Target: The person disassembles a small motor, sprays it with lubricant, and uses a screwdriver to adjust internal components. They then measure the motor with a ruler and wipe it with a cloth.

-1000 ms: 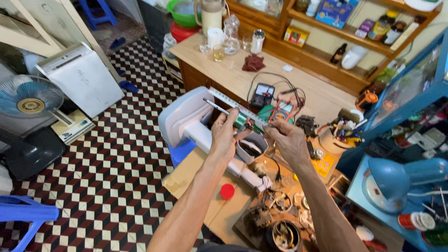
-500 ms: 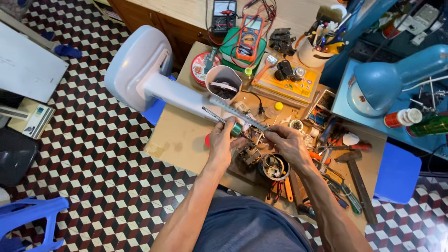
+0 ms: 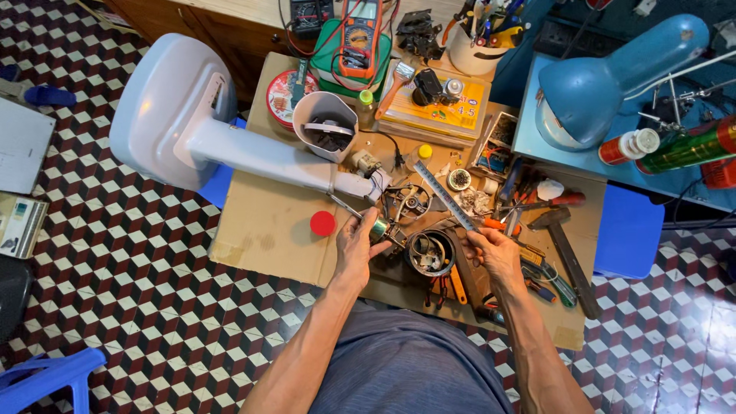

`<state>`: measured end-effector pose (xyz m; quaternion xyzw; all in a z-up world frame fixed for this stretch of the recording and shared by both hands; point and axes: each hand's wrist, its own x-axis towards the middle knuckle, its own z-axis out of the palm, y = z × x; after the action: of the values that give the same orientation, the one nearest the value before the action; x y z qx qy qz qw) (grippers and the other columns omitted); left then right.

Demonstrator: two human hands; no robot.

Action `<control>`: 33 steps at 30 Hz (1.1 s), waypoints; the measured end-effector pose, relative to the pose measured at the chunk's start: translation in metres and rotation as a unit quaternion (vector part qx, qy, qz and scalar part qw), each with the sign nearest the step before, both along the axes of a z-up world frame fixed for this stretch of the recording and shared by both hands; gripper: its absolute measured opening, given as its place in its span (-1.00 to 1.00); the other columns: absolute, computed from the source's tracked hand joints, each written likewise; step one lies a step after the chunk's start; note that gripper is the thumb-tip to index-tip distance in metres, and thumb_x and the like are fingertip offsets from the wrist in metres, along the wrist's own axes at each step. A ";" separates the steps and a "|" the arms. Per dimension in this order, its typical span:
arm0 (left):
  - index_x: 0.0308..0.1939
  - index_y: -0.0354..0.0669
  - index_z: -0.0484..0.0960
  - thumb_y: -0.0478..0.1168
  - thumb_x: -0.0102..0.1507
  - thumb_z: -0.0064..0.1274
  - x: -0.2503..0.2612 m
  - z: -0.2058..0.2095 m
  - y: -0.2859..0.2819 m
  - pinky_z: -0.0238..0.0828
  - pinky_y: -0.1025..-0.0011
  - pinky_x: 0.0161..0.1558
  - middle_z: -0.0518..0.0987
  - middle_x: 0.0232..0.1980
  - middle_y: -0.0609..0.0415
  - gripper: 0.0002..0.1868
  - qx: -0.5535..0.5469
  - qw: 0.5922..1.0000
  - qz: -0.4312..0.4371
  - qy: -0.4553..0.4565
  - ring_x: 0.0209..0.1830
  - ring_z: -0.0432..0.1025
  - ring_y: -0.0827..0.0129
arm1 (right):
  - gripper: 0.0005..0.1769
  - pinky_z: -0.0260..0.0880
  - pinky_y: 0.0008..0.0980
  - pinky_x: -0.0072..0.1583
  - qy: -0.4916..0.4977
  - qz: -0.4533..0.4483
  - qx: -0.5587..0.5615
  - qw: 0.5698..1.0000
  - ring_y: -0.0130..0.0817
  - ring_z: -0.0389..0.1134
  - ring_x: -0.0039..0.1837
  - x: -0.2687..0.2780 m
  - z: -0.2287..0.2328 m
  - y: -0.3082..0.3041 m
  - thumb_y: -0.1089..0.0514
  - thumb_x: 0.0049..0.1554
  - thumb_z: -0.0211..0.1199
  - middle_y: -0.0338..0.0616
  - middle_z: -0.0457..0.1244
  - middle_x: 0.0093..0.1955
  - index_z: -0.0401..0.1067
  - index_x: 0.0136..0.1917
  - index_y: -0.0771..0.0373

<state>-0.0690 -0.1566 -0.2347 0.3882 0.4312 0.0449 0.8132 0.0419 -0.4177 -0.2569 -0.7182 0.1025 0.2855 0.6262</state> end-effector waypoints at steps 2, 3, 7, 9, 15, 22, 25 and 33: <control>0.10 -0.08 0.58 0.08 0.21 0.18 -0.007 -0.004 -0.008 0.65 0.31 -0.14 0.56 0.02 0.17 -0.52 -0.007 1.000 -0.016 -0.003 -0.02 0.49 0.47 | -0.76 0.21 -0.55 -0.29 0.029 -0.014 -0.019 0.999 -0.51 0.31 -0.30 -0.005 -0.012 -0.011 0.14 0.20 0.29 -0.12 0.41 -0.18 0.55 0.01 0.39; 0.11 -0.09 0.57 0.07 0.21 0.19 -0.009 -0.005 -0.013 0.65 0.32 -0.13 0.54 0.03 0.14 -0.52 -0.011 0.999 -0.043 -0.001 0.00 0.49 0.44 | -0.76 0.21 -0.54 -0.29 0.043 -0.021 -0.029 0.998 -0.50 0.31 -0.30 -0.006 -0.017 -0.016 0.14 0.19 0.28 -0.13 0.42 -0.17 0.55 0.02 0.37; 0.13 -0.12 0.54 -0.05 0.16 0.23 -0.007 -0.012 -0.040 0.66 0.35 -0.08 0.50 0.06 0.07 -0.50 0.008 0.986 -0.165 0.015 0.06 0.48 0.40 | -0.75 0.23 -0.53 -0.29 0.061 -0.026 -0.036 0.997 -0.49 0.33 -0.30 -0.010 -0.031 -0.026 0.14 0.19 0.29 -0.11 0.40 -0.17 0.54 0.03 0.39; 0.13 -0.13 0.55 -0.10 0.14 0.24 -0.003 -0.015 -0.055 0.64 0.39 -0.10 0.54 0.04 0.05 -0.50 0.042 0.973 -0.226 0.036 0.02 0.50 0.41 | -0.74 0.24 -0.52 -0.30 0.071 -0.021 -0.026 0.997 -0.47 0.33 -0.31 -0.010 -0.034 -0.027 0.14 0.19 0.29 -0.10 0.41 -0.18 0.54 0.03 0.40; 0.10 -0.21 0.56 -0.02 0.12 0.27 0.009 -0.031 -0.095 0.56 0.37 -0.17 0.68 -0.08 -0.03 -0.45 0.194 0.936 -0.284 0.071 -0.17 0.59 0.29 | -0.74 0.23 -0.53 -0.30 0.082 0.007 -0.041 0.996 -0.49 0.33 -0.30 -0.010 -0.029 -0.023 0.14 0.17 0.31 -0.13 0.37 -0.19 0.55 0.06 0.36; 0.08 -0.20 0.53 0.14 0.07 0.28 0.010 -0.049 -0.102 0.52 0.25 -0.08 0.70 -0.09 -0.09 -0.34 0.350 0.889 -0.270 0.119 -0.14 0.61 0.16 | -0.72 0.24 -0.53 -0.29 0.080 0.024 -0.044 0.996 -0.50 0.34 -0.30 -0.018 -0.019 -0.021 0.12 0.18 0.31 -0.16 0.38 -0.19 0.56 0.05 0.37; 0.09 -0.17 0.52 0.14 0.09 0.23 0.012 -0.046 -0.105 0.53 0.26 -0.10 0.73 -0.12 -0.07 -0.36 0.330 0.888 -0.285 0.145 -0.18 0.63 0.17 | -0.72 0.25 -0.54 -0.29 0.081 0.023 -0.052 0.995 -0.52 0.34 -0.29 -0.020 -0.019 -0.023 0.11 0.17 0.31 -0.16 0.39 -0.18 0.56 0.05 0.36; 0.17 -0.16 0.50 0.07 0.13 0.19 -0.002 -0.046 -0.098 0.57 0.21 -0.12 0.67 0.02 -0.04 -0.38 0.328 0.887 -0.288 0.151 -0.15 0.63 0.17 | -0.68 0.28 -0.58 -0.30 0.100 -0.041 -0.015 0.994 -0.53 0.32 -0.32 -0.019 -0.043 -0.040 0.12 0.19 0.29 -0.08 0.41 -0.13 0.51 0.13 0.37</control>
<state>-0.0714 -0.2545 -0.2803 0.7417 0.3791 -0.1117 0.5419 0.0230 -0.4573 -0.2996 -0.6902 0.1986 0.3285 0.6135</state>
